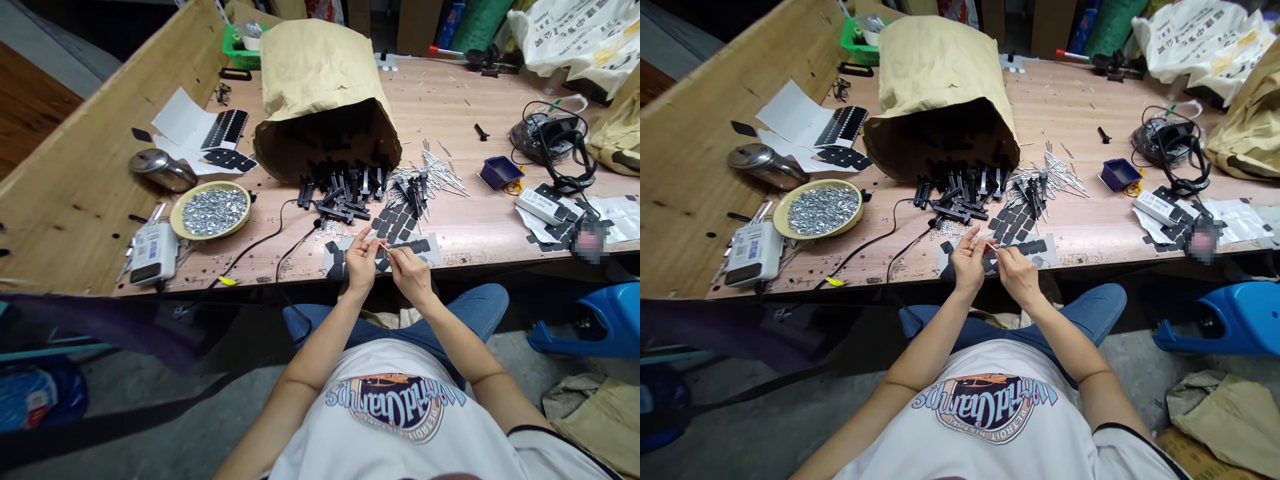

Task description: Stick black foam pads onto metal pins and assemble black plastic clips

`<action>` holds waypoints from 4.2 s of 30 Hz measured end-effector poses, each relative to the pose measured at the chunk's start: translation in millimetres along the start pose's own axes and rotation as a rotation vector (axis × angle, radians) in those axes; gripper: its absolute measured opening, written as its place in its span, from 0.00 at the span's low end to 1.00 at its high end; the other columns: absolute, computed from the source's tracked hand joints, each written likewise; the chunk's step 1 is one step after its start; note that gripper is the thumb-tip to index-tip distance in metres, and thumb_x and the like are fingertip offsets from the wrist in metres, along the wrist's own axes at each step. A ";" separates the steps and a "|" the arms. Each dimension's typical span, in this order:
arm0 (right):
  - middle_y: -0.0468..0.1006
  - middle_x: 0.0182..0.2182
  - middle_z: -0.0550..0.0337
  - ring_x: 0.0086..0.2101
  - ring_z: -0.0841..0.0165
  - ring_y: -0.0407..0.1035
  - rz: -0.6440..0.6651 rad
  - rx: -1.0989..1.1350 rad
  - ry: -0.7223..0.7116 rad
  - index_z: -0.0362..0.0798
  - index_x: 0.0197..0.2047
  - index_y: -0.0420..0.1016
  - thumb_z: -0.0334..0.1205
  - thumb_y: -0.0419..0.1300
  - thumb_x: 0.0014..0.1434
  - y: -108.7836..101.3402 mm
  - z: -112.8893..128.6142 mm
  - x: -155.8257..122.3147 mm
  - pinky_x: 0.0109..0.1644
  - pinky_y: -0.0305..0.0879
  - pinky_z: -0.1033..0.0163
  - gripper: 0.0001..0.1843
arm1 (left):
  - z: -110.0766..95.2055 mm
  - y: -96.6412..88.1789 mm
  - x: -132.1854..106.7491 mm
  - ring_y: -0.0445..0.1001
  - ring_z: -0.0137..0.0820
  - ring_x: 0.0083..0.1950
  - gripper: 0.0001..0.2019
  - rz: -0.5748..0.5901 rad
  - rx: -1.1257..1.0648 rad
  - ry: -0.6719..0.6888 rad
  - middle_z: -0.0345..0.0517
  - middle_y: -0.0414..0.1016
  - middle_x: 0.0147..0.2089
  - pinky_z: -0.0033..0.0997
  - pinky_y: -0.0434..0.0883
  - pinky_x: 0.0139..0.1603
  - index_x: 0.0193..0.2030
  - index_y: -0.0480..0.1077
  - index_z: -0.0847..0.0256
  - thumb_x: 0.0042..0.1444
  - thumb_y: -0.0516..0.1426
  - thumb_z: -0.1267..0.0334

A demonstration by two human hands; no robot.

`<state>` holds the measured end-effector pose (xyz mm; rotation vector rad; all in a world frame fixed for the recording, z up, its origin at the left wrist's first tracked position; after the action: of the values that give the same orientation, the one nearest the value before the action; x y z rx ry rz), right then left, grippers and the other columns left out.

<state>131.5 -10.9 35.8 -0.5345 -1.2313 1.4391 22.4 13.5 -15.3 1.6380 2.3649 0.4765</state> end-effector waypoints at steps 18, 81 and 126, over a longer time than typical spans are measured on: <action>0.75 0.32 0.51 0.30 0.68 0.64 0.201 -0.438 -0.408 0.42 0.47 0.72 0.29 0.40 0.66 -7.3 -3.2 10.6 0.30 0.52 0.62 0.21 | -0.4 -4.0 7.4 0.74 0.26 0.22 0.20 0.061 0.084 -0.247 0.36 0.72 0.21 0.26 0.70 0.29 0.40 0.70 0.66 0.40 0.66 0.60; 0.78 0.30 0.57 0.32 0.68 0.70 0.197 0.365 -0.003 0.48 0.32 0.76 0.40 0.56 0.59 -24.2 -22.4 24.3 0.38 0.62 0.66 0.10 | 6.9 12.5 7.9 0.65 0.19 0.22 0.17 0.256 -0.127 -0.307 0.38 0.70 0.21 0.20 0.62 0.22 0.28 0.75 0.65 0.40 0.67 0.52; 0.73 0.28 0.58 0.25 0.70 0.68 0.229 0.486 0.248 0.48 0.32 0.72 0.49 0.53 0.60 -14.7 -68.7 4.9 0.27 0.64 0.66 0.15 | 14.8 0.7 20.9 0.69 0.21 0.24 0.17 0.279 0.098 -0.183 0.38 0.72 0.26 0.21 0.66 0.25 0.37 0.69 0.63 0.42 0.66 0.56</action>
<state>195.1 17.6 26.0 -0.5069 -0.6067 1.7353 21.0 35.3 -28.7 1.9759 2.0689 0.2479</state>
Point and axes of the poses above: each hand's wrist, its own x-axis towards the middle knuckle, its own y-axis out of the palm, z = x × y, the point moved 6 cm from there along x, towards the middle knuckle
